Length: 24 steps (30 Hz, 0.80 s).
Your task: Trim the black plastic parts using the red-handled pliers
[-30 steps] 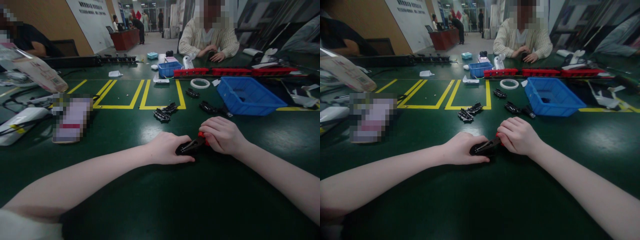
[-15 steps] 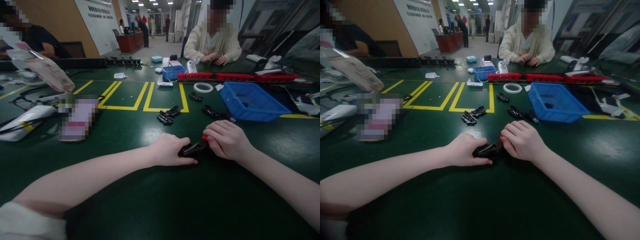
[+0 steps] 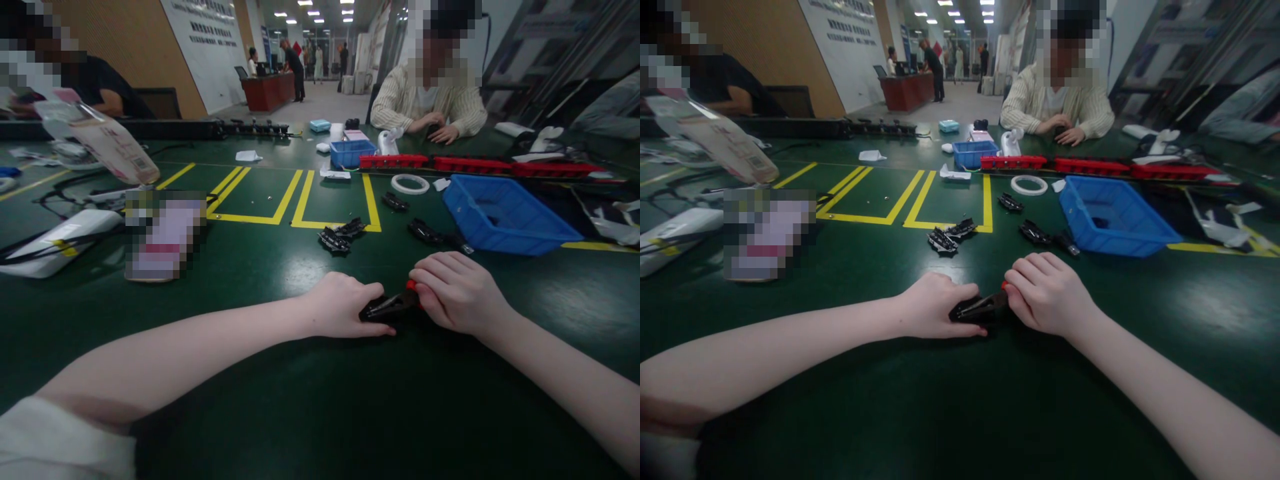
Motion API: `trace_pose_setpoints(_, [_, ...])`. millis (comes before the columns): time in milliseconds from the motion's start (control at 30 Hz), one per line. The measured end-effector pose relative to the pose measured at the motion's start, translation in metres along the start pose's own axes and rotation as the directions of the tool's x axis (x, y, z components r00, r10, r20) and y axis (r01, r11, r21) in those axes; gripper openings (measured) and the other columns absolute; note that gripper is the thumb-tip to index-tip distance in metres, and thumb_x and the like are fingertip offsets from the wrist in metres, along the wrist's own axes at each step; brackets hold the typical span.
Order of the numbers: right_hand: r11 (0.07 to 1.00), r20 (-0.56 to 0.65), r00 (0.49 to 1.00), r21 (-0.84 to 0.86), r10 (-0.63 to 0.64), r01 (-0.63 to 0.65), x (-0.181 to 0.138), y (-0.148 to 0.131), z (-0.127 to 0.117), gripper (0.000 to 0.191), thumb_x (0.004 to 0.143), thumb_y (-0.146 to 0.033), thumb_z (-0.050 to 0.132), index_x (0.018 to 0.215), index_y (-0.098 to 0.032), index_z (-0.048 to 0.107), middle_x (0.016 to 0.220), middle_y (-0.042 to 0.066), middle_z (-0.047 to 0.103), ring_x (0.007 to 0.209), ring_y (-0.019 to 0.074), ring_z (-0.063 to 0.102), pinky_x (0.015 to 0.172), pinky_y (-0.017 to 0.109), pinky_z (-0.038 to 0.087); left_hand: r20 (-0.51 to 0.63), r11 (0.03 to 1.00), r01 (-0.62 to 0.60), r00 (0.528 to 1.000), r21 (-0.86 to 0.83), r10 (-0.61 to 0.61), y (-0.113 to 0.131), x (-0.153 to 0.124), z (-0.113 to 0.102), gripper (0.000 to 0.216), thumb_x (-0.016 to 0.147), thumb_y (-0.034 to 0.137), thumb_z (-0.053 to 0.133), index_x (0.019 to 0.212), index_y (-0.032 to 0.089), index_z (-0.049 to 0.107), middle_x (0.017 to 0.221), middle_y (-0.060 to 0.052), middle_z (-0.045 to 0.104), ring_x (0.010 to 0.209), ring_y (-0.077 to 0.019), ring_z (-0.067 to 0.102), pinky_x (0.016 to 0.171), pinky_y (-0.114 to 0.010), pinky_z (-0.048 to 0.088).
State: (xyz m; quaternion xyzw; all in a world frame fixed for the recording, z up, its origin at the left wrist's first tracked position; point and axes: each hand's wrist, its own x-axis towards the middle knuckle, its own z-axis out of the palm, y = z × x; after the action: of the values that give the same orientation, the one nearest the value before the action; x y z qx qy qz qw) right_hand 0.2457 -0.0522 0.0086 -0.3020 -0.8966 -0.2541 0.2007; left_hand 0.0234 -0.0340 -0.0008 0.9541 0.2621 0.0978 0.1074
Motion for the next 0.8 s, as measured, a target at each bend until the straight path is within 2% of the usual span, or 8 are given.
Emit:
trace_pose_setpoints(167, [1.000, -0.010, 1.000, -0.023, 0.011, -0.012, 0.0009, -0.0048, -0.0040, 0.022, 0.084, -0.016, 0.044, 0.072, -0.014, 0.062, 0.074, 0.010, 0.065, 0.069, 0.0211, 0.057, 0.062, 0.034, 0.046, -0.001, 1.000, -0.023, 1.000, -0.014, 0.023, -0.0015, 0.0000, 0.0002, 0.043, 0.082, 0.061, 0.052, 0.083, 0.018, 0.052, 0.058, 0.002, 0.056, 0.048, -0.0122, 0.052, 0.043, -0.020, 0.026])
trace_pose_setpoints(433, [0.999, -0.025, 0.999, 0.005, -0.037, 0.037, -0.0006, 0.0032, 0.0007, 0.020, 0.083, -0.015, 0.045, 0.074, -0.012, 0.063, 0.075, 0.011, 0.065, 0.071, 0.0217, 0.057, 0.065, 0.035, 0.047, 0.025, 1.000, -0.004, 1.000, -0.018, 0.004, -0.0005, 0.0009, -0.0013, 0.043, 0.081, 0.061, 0.053, 0.082, 0.018, 0.052, 0.057, 0.003, 0.055, 0.047, -0.0110, 0.050, 0.042, -0.020, 0.025])
trace_pose_setpoints(800, [0.998, -0.028, 1.000, 0.068, 0.004, -0.002, -0.0029, 0.0016, 0.0055, 0.020, 0.085, -0.015, 0.043, 0.077, -0.013, 0.061, 0.076, 0.010, 0.065, 0.071, 0.0205, 0.057, 0.064, 0.034, 0.046, 0.001, 0.999, -0.021, 1.000, -0.025, 0.021, -0.0011, 0.0002, -0.0006, 0.050, 0.078, 0.067, 0.054, 0.078, 0.017, 0.052, 0.055, 0.004, 0.052, 0.045, -0.0102, 0.048, 0.042, -0.019, 0.024])
